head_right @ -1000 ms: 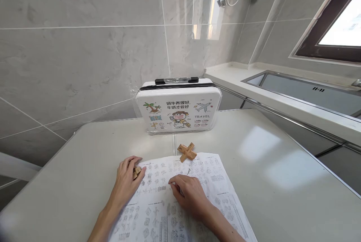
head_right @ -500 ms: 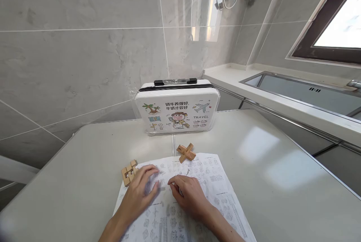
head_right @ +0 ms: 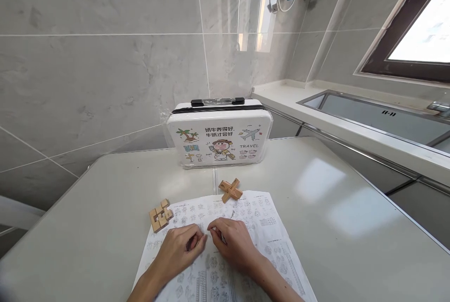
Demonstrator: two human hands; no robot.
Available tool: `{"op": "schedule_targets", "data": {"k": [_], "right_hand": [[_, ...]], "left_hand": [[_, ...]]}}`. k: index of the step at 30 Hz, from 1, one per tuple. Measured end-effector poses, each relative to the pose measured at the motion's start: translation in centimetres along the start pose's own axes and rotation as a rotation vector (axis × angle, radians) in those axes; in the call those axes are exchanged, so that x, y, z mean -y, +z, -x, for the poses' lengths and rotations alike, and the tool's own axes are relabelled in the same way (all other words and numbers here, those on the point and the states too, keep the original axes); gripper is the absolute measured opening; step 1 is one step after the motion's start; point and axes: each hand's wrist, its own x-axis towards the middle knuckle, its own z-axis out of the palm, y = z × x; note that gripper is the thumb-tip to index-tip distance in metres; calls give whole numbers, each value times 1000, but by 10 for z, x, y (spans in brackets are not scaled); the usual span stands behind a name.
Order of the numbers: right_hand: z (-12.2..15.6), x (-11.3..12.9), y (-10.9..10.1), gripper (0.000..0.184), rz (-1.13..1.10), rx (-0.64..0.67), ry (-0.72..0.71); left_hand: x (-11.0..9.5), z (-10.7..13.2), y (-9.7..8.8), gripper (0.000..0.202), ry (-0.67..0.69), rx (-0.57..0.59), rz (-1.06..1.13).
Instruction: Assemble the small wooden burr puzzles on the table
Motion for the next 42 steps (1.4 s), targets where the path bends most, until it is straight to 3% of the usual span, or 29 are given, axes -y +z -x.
{"op": "schedule_targets", "data": {"k": [19, 23, 28, 36, 42], "right_hand": [[-3, 1, -1, 19, -77, -13, 54], [-5, 1, -3, 15, -220, -53, 142], [-6, -3, 0, 12, -572, -164, 252], [-9, -6, -2, 57, -815, -289, 329], [-11, -7, -9, 60, -834, -254, 400]], "left_hand": [[3, 0, 2, 30, -9, 4, -6], [3, 0, 2, 31, -20, 11, -7], [3, 1, 3, 32, -28, 20, 1], [5, 2, 5, 31, -31, 21, -7], [2, 1, 3, 32, -43, 43, -4]]}}
